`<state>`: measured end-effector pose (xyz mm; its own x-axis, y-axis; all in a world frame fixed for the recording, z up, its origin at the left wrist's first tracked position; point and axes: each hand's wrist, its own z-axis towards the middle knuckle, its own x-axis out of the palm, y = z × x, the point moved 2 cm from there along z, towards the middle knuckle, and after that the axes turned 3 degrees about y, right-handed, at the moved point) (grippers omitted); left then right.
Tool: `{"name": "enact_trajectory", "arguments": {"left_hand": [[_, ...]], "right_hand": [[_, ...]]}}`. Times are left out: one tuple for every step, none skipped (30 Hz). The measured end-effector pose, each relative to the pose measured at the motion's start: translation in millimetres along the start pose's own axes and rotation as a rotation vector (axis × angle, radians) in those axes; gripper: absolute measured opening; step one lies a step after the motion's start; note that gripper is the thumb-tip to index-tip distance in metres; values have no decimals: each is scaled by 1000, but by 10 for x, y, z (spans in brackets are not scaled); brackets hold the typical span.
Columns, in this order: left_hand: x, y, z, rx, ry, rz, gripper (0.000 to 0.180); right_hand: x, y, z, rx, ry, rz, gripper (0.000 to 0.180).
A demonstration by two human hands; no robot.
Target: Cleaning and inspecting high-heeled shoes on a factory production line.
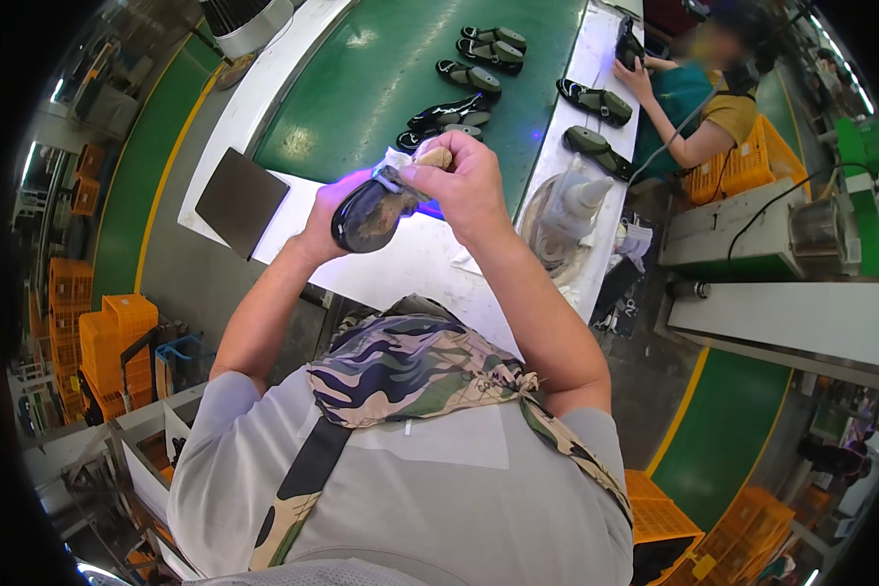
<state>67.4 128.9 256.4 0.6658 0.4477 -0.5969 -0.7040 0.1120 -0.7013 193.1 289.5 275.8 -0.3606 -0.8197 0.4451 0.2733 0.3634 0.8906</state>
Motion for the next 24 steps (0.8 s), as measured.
{"name": "enact_trajectory", "arguments": {"left_hand": [[27, -15, 1, -3, -12, 4, 55], [73, -15, 1, -40, 43, 17, 56], [116, -18, 2, -78, 104, 31, 56], [132, -21, 5, -81, 98, 35, 56], [160, -6, 7, -111, 193, -23, 56], [191, 3, 6, -141, 286, -81, 57], [214, 8, 8, -171, 361, -127, 60], [227, -7, 0, -177, 351, -125, 60], [241, -47, 11, -260, 420, -240, 60], [252, -96, 22, -343, 486, -358, 60], [262, -150, 34, -459, 556, -440, 66], [278, -160, 25, -465, 545, -440, 66], [296, -166, 18, -451, 545, -510, 71], [312, -176, 11, -437, 544, -581, 75], [329, -186, 5, -442, 534, -583, 75], [347, -203, 1, -471, 527, -669, 79], [366, -221, -8, -499, 518, -755, 82], [373, -239, -9, -504, 508, -758, 82], [383, -261, -13, -518, 503, -816, 82], [402, -274, -19, -531, 498, -874, 82], [422, -281, -34, -538, 488, -877, 82], [446, -286, -47, -548, 485, -899, 80], [469, -288, -63, -557, 482, -921, 79], [491, -269, -84, -562, 476, -923, 79]], "right_hand": [[9, 69, -15, -15, -11, -72, 20], [10, 126, -18, -31, -21, -144, 20], [-1, 168, -19, -30, -13, -143, 20], [-18, 210, -19, -44, -25, -152, 19], [-39, 243, -19, -57, -37, -161, 19], [-71, 256, -13, -55, -27, -162, 19], [-110, 266, 7, -94, -21, -200, 18], [-148, 273, 28, -133, -14, -237, 18], [-189, 266, 47, -131, -6, -239, 18], [-231, 258, 65, -142, 0, -249, 18], [-269, 248, 83, -152, 5, -259, 19], [-292, 232, 95, -148, 16, -257, 19], [-311, 220, 104, -174, 29, -240, 19], [-333, 205, 112, -199, 41, -222, 19], [-373, 171, 120, -193, 51, -221, 19], [-409, 141, 125, -206, 84, -236, 19], [-438, 111, 119, -219, 118, -250, 19], [-450, 98, 108, -213, 126, -248, 19], [-460, 87, 89, -209, 130, -265, 18], [-474, 76, 71, -204, 133, -283, 18], [-489, 60, 50, -197, 141, -280, 18], [-510, 44, 30, -181, 164, -296, 18], [-536, 24, 6, -165, 185, -311, 18], [-573, -6, -16, -160, 191, -308, 18]]}}
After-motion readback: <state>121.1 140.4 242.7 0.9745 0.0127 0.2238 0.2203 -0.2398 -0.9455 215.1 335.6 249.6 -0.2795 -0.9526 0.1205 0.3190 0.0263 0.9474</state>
